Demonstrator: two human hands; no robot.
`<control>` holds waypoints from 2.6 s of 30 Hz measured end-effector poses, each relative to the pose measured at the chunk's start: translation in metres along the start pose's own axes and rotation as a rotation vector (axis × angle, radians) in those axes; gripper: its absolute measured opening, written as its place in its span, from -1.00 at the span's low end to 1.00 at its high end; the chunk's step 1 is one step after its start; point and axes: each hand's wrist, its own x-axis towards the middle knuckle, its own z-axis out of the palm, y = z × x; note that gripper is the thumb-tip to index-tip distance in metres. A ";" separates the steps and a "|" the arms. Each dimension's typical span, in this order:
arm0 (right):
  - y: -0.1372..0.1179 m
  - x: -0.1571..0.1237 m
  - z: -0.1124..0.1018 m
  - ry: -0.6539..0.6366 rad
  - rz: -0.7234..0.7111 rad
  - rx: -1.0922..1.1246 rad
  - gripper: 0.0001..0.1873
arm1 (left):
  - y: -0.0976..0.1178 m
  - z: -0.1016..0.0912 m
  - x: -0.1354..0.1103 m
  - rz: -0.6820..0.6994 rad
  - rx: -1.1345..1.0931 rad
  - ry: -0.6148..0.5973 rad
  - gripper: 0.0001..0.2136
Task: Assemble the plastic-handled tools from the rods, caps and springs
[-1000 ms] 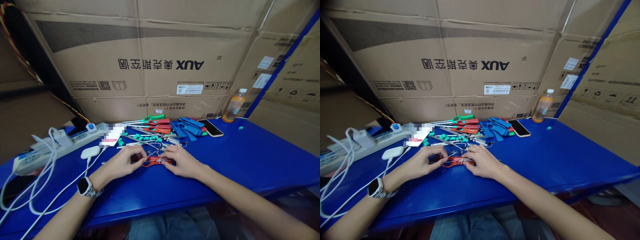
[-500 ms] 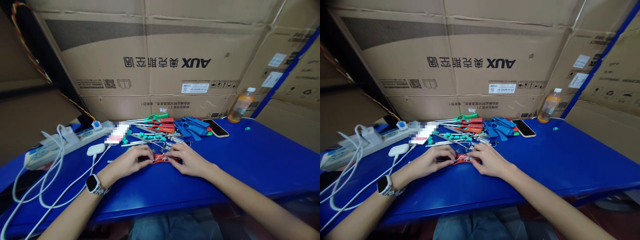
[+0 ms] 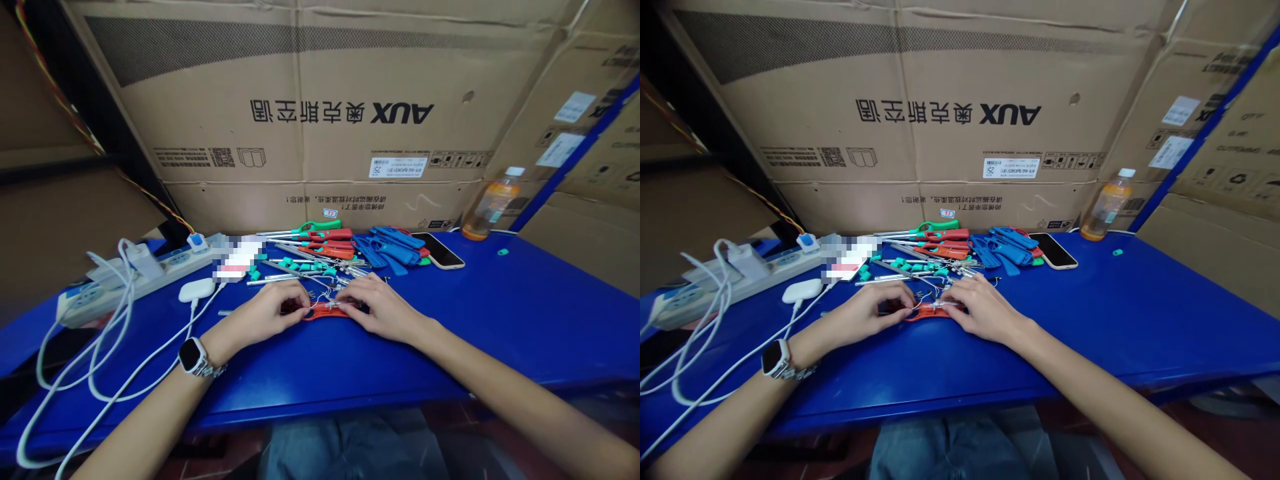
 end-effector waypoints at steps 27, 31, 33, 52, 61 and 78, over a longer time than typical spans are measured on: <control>-0.013 0.006 0.014 0.164 0.157 0.207 -0.84 | 0.017 0.018 0.008 0.042 0.158 0.242 -0.86; -0.016 0.005 0.013 0.151 0.130 0.231 -0.83 | 0.018 0.018 0.010 0.027 0.112 0.221 -0.83; -0.015 0.003 0.011 0.106 0.085 0.232 -0.86 | 0.017 0.016 0.010 0.033 0.090 0.199 -0.81; -0.005 0.000 0.015 0.084 0.025 -0.137 -0.77 | 0.002 0.010 0.000 -0.065 0.187 0.057 -0.80; -0.007 -0.003 0.012 0.038 0.056 -0.168 -0.73 | 0.005 0.010 0.000 -0.081 0.166 0.047 -0.81; -0.016 0.004 -0.006 -0.130 0.044 -0.332 -0.71 | 0.004 0.011 0.002 -0.078 0.189 0.044 -0.78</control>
